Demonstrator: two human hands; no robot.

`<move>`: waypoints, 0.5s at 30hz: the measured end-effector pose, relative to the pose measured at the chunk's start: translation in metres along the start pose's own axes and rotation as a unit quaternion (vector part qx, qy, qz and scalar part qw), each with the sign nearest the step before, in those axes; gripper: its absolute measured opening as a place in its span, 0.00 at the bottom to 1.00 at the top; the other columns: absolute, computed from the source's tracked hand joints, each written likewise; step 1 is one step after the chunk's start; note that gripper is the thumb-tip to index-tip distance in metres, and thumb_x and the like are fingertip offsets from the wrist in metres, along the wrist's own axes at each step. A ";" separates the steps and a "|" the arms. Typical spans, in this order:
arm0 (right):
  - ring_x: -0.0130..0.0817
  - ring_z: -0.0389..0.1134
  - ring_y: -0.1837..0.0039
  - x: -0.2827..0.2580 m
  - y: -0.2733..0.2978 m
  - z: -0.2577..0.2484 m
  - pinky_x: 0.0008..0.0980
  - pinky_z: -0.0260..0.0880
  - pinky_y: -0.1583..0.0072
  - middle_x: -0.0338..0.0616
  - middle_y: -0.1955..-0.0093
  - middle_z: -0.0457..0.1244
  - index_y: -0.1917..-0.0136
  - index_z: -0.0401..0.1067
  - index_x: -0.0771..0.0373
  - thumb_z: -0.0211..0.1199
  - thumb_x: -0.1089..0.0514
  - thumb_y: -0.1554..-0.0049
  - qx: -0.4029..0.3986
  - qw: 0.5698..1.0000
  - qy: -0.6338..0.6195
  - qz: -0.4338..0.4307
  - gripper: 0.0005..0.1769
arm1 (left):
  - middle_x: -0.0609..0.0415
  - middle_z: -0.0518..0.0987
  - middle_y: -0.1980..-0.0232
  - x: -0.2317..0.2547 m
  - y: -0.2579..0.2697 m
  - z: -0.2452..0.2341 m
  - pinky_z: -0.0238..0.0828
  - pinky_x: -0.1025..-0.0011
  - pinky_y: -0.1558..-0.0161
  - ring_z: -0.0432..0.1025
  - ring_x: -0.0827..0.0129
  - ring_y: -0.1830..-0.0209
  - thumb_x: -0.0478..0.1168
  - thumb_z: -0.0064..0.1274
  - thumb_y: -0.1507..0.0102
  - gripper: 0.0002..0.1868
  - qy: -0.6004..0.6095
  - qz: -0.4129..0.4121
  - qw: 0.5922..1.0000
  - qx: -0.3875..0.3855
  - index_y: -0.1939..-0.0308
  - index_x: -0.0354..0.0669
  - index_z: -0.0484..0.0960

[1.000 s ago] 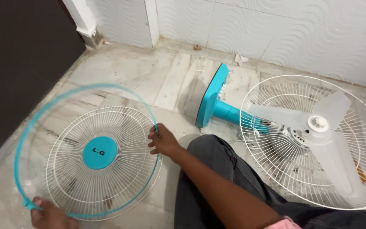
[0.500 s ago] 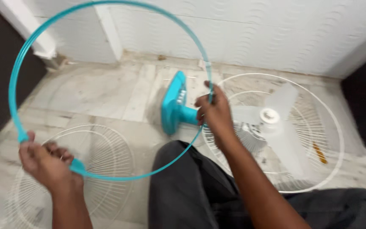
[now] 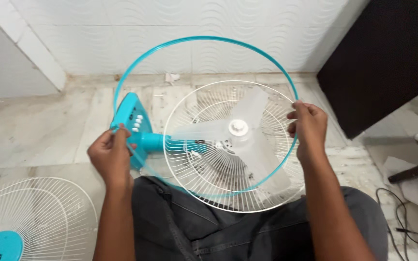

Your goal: The person assembles a teal LG pedestal fan by attaching the front and rear wire cages to the fan head. They use a yellow screwdriver to tighten the screws securing the cages.

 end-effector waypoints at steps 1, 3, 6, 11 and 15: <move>0.26 0.58 0.72 0.005 -0.006 -0.013 0.29 0.56 0.69 0.43 0.64 0.65 0.40 0.70 0.71 0.55 0.54 0.37 0.013 1.000 0.006 -0.010 0.20 | 0.57 0.80 0.70 -0.011 0.001 0.009 0.66 0.78 0.75 0.72 0.78 0.78 0.41 0.57 0.35 0.11 -0.005 -0.018 1.000 -0.015 0.64 0.35 0.83; 0.27 0.57 0.73 0.011 -0.018 -0.034 0.30 0.55 0.70 0.44 0.67 0.64 0.32 0.66 0.67 0.54 0.57 0.41 0.041 0.999 0.014 -0.032 0.25 | 0.56 0.79 0.72 -0.028 0.005 0.020 0.61 0.77 0.74 0.68 0.79 0.77 0.40 0.58 0.35 0.12 -0.082 -0.007 0.997 -0.011 0.66 0.32 0.84; 0.28 0.59 0.72 0.024 -0.028 -0.053 0.32 0.58 0.67 0.46 0.70 0.63 0.31 0.71 0.67 0.54 0.58 0.40 0.053 0.992 0.115 -0.028 0.25 | 0.56 0.75 0.74 -0.049 0.009 0.032 0.58 0.76 0.72 0.63 0.80 0.75 0.39 0.59 0.35 0.13 -0.154 0.029 0.988 -0.007 0.68 0.30 0.82; 0.29 0.69 0.64 0.037 -0.028 -0.062 0.32 0.67 0.56 0.48 0.66 0.69 0.42 0.78 0.70 0.59 0.54 0.36 0.064 0.962 0.245 -0.100 0.19 | 0.64 0.76 0.71 -0.075 0.016 0.044 0.60 0.78 0.70 0.64 0.84 0.72 0.38 0.58 0.38 0.09 -0.093 0.009 0.995 -0.035 0.65 0.32 0.83; 0.31 0.71 0.61 0.051 -0.034 -0.066 0.32 0.69 0.55 0.47 0.61 0.71 0.41 0.77 0.68 0.60 0.55 0.39 0.086 0.960 0.250 -0.096 0.18 | 0.63 0.77 0.69 -0.082 0.019 0.045 0.61 0.79 0.69 0.66 0.84 0.71 0.36 0.59 0.38 0.09 -0.074 -0.010 0.996 -0.047 0.65 0.30 0.82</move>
Point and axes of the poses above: each hand's wrist, its own y-axis away from the middle knuckle, its own z-axis out of the palm, x = y × z, the point moved 5 cm from there along -y, towards the middle knuckle
